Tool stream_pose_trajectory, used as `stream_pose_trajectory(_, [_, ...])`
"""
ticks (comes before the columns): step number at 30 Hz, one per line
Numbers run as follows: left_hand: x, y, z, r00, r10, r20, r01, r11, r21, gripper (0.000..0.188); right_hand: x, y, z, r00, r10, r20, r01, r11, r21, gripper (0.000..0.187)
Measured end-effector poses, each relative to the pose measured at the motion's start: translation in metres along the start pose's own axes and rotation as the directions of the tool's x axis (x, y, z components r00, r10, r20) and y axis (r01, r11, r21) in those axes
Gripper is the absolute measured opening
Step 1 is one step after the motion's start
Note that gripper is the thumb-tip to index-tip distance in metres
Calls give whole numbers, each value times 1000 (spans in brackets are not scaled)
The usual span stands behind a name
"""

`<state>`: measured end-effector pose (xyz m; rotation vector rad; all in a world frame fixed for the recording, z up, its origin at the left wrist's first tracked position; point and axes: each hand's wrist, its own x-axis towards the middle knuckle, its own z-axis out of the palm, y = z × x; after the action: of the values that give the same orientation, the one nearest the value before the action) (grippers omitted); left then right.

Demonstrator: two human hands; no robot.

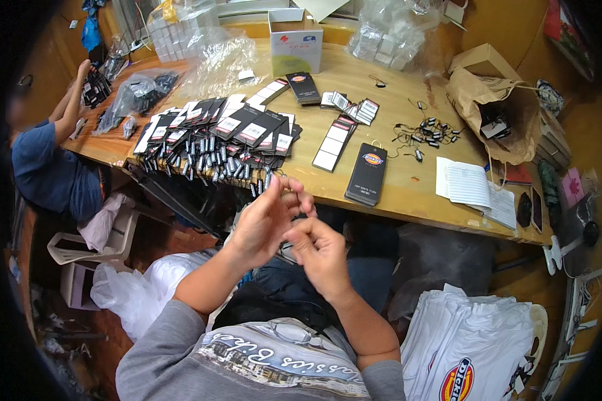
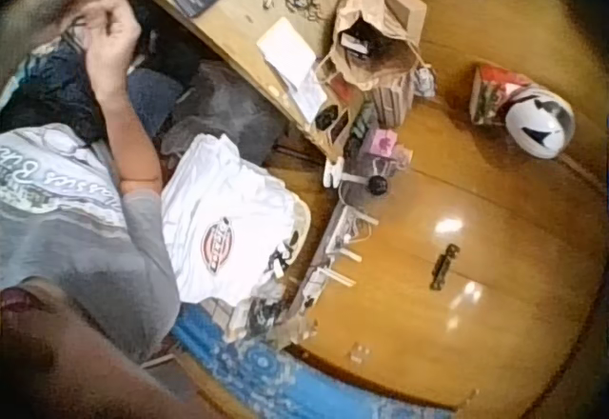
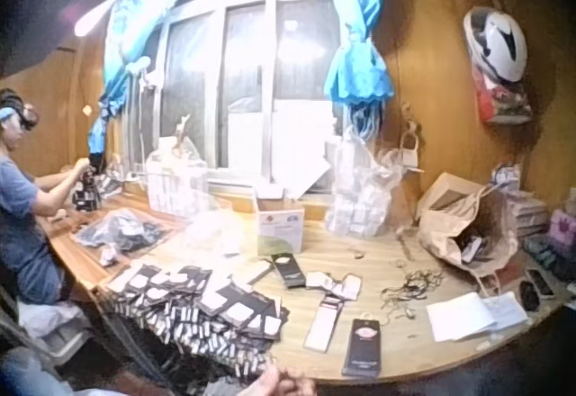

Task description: The person assembles small keychains by attaching a metal ring to a rectangular tag and then placing the finished item on a stack. They repeatedly pick up tags and rings from the table, connect them, and organize the completed keychains.

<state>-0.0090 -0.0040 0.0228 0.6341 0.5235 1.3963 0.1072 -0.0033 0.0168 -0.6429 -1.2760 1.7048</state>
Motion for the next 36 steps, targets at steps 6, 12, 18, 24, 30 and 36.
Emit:
stream_pose_trajectory(6, [-17, 10, -35, 865, -444, 234, 326, 851, 412, 40, 11, -15, -22, 993, -8, 120, 11, 1000, -26, 17])
stream_pose_trajectory(12, [-15, 13, -34, 715, -364, 597, 205, 925, 319, 52, 13, -39, -14, 976, 17, 219, 15, 989, -145, 17])
stream_pose_trajectory(18, [-20, 16, -38, 684, -409, 604, 412, 900, 143, 61, 19, -61, -4, 936, 62, 346, 40, 960, -279, 19])
stream_pose_trajectory(24, [-24, 29, -34, 582, -477, 659, 373, 876, 305, 45, 27, -75, 2, 905, 24, 424, 133, 932, -338, 18])
stream_pose_trajectory(30, [-14, 115, -19, 772, 335, 541, -590, 61, 805, 23, 30, -90, 17, 894, -213, 395, 388, 809, -441, 11])
stream_pose_trajectory(36, [47, 171, -74, 683, 556, 473, -352, -317, 881, 18, 69, -27, 47, 781, -442, 442, 622, 488, -612, 5])
